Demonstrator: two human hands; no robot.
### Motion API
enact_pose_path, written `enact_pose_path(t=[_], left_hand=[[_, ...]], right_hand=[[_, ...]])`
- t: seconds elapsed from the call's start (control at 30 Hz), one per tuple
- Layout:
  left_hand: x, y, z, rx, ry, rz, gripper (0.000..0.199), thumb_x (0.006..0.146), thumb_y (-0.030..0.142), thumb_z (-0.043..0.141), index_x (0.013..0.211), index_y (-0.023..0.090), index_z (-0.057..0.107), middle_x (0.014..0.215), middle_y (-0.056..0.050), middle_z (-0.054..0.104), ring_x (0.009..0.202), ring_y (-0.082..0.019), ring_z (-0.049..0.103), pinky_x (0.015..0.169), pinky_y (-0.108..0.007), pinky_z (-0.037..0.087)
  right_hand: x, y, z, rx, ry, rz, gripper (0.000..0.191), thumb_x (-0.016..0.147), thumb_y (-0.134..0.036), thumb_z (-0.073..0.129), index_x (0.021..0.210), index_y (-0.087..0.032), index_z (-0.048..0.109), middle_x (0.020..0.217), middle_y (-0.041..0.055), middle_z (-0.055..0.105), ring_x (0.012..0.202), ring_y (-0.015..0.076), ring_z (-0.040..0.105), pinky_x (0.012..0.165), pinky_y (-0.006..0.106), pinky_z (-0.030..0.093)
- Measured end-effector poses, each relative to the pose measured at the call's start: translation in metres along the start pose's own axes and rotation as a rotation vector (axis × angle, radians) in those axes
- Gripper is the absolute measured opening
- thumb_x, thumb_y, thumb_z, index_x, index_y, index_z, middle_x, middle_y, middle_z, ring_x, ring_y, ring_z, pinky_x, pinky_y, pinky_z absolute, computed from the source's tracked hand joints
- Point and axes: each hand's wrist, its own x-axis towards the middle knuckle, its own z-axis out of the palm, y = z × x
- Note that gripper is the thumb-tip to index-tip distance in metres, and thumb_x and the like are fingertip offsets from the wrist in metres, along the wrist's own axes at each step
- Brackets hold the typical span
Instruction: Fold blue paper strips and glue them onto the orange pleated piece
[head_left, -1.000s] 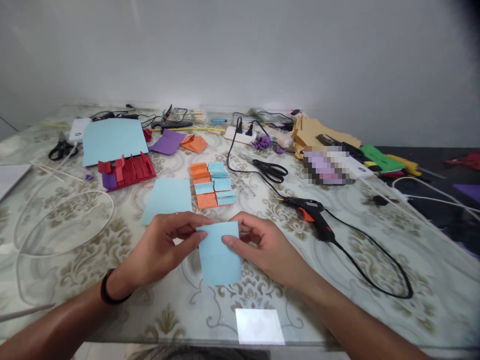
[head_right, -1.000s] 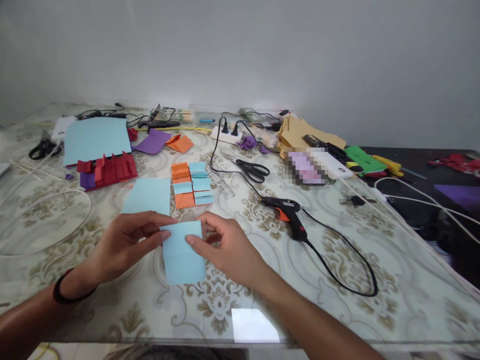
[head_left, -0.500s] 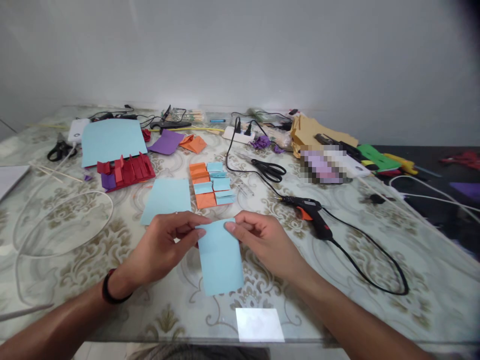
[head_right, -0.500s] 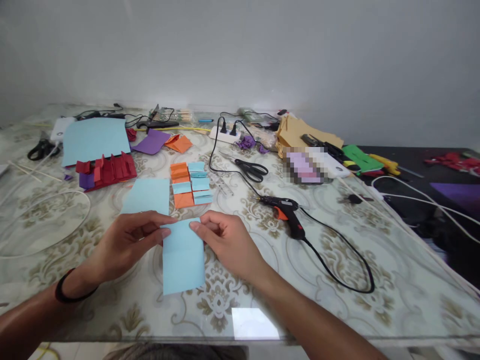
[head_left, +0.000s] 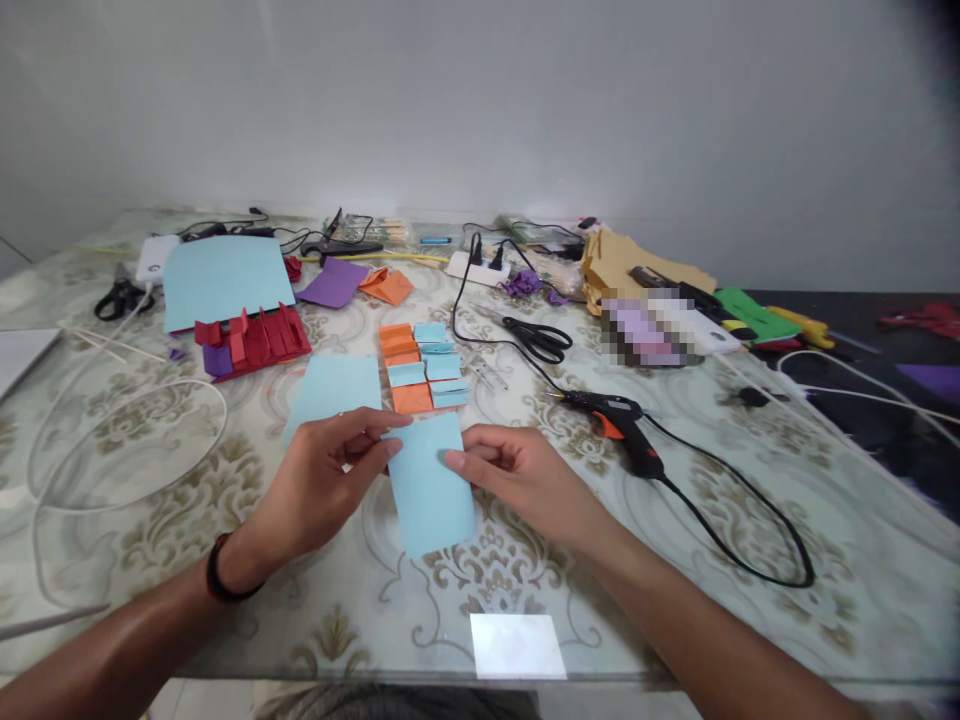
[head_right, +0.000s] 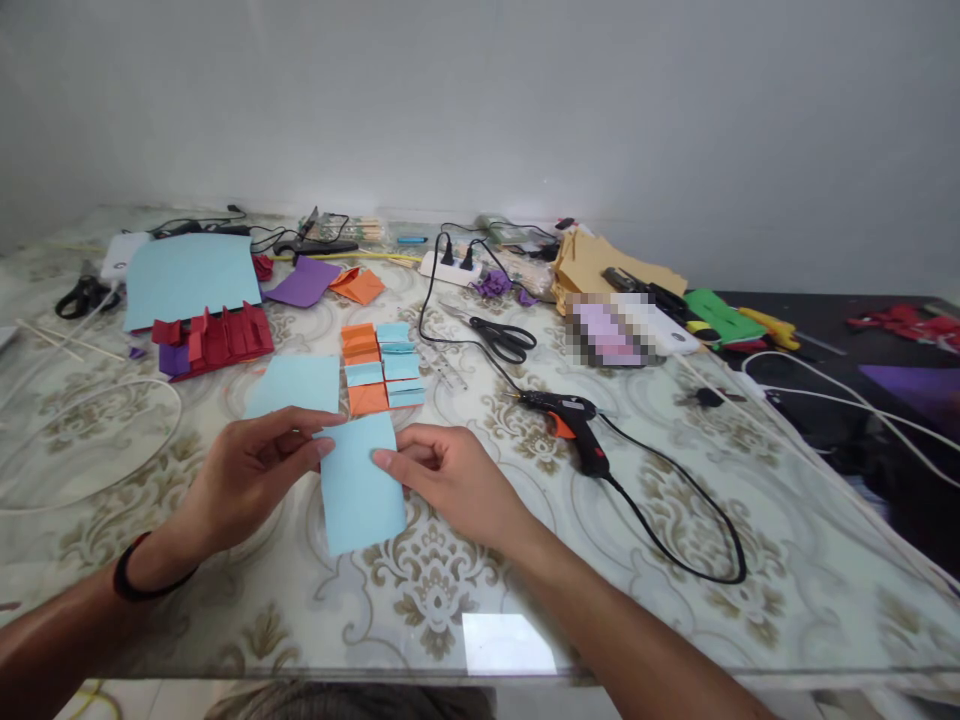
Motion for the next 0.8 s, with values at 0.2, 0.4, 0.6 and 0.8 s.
enact_pose_path(t=[0.2,0.4,0.6,0.8], left_hand=[[0.003,-0.008,0.002,-0.082,-0.013,-0.051,0.026,0.095,0.03,0.066,0.118,0.019,0.073,0.072,0.003,0.059,0.062,-0.01,0.053,0.056,-0.022,0.044],[0.006,-0.012,0.002,-0.42,-0.242,-0.261,0.029,0.091,0.035,0.073,0.115,0.019,0.069,0.084,-0.001,0.073,0.078,-0.018,0.073,0.074,-0.031,0.062],[0.005,-0.01,0.002,-0.34,-0.407,-0.336,0.024,0.093,0.036,0.071,0.082,0.015,0.074,0.075,-0.005,0.079,0.071,-0.018,0.077,0.07,-0.028,0.063],[0.008,-0.01,0.001,-0.278,-0.31,-0.354,0.026,0.09,0.036,0.072,0.074,0.015,0.072,0.07,-0.003,0.079,0.068,-0.017,0.077,0.066,-0.026,0.063]], right_hand=[[0.002,0.005,0.0,-0.005,0.018,0.055,0.041,0.087,-0.056,0.074,0.08,-0.016,0.07,0.072,-0.0001,0.064,0.062,0.0117,0.051,0.06,0.026,0.04],[0.005,0.007,-0.003,-0.032,0.047,0.048,0.042,0.085,-0.058,0.074,0.08,-0.017,0.071,0.071,0.0005,0.064,0.061,0.0127,0.051,0.059,0.027,0.039],[0.006,0.007,-0.005,-0.052,0.077,0.039,0.044,0.084,-0.06,0.074,0.076,-0.017,0.068,0.066,-0.0019,0.056,0.059,0.0112,0.045,0.055,0.026,0.034],[0.006,0.0,-0.001,-0.009,0.023,0.064,0.039,0.079,-0.053,0.081,0.07,-0.018,0.066,0.063,-0.0033,0.057,0.055,0.0098,0.047,0.053,0.024,0.037]])
